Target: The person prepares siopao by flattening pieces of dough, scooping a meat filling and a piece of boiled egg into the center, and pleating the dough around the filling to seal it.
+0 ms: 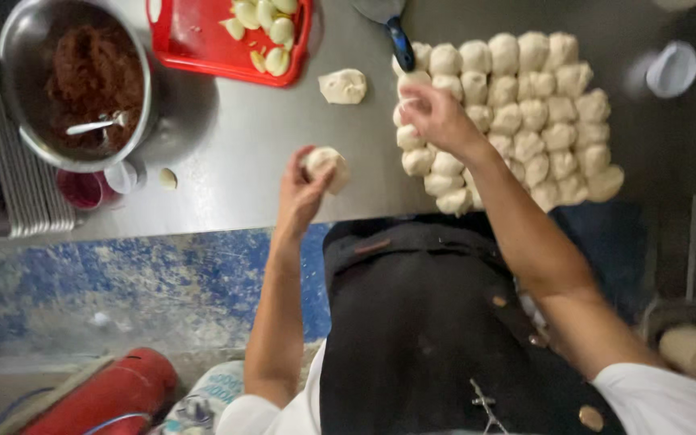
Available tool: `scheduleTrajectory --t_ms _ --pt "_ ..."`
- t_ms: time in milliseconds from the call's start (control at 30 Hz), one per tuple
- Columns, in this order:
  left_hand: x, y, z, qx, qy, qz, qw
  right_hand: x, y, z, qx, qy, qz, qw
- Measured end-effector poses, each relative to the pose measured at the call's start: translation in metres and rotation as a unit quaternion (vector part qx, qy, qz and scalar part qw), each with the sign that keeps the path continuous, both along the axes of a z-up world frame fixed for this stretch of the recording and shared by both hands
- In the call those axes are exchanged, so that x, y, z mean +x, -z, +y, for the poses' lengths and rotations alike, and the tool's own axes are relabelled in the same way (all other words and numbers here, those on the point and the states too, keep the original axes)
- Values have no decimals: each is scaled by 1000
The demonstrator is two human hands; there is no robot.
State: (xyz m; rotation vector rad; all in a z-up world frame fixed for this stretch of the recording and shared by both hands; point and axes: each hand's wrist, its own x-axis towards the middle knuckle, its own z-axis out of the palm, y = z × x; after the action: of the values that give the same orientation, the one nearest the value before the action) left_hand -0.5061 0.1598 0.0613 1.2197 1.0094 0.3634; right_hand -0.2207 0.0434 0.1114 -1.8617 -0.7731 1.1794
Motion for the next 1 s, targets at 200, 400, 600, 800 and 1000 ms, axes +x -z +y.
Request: scheduleTrajectory --t_ms 200,400,600,800,1000 --pt "21 53 65 130 26 102 986 -6 22 -102 -107 -49 -53 992" --pt "119 35 25 230 74 42 969 48 8 -219 -27 123 -138 982" --pt "278 -10 -116 238 318 -46 917 119 13 -329 -106 312 -290 899" --pt "408 21 -222 511 541 -73 664 135 68 -350 -5 283 -281 917" --pt "446 49 -238 551 625 -5 553 135 68 -323 -44 199 -430 880"
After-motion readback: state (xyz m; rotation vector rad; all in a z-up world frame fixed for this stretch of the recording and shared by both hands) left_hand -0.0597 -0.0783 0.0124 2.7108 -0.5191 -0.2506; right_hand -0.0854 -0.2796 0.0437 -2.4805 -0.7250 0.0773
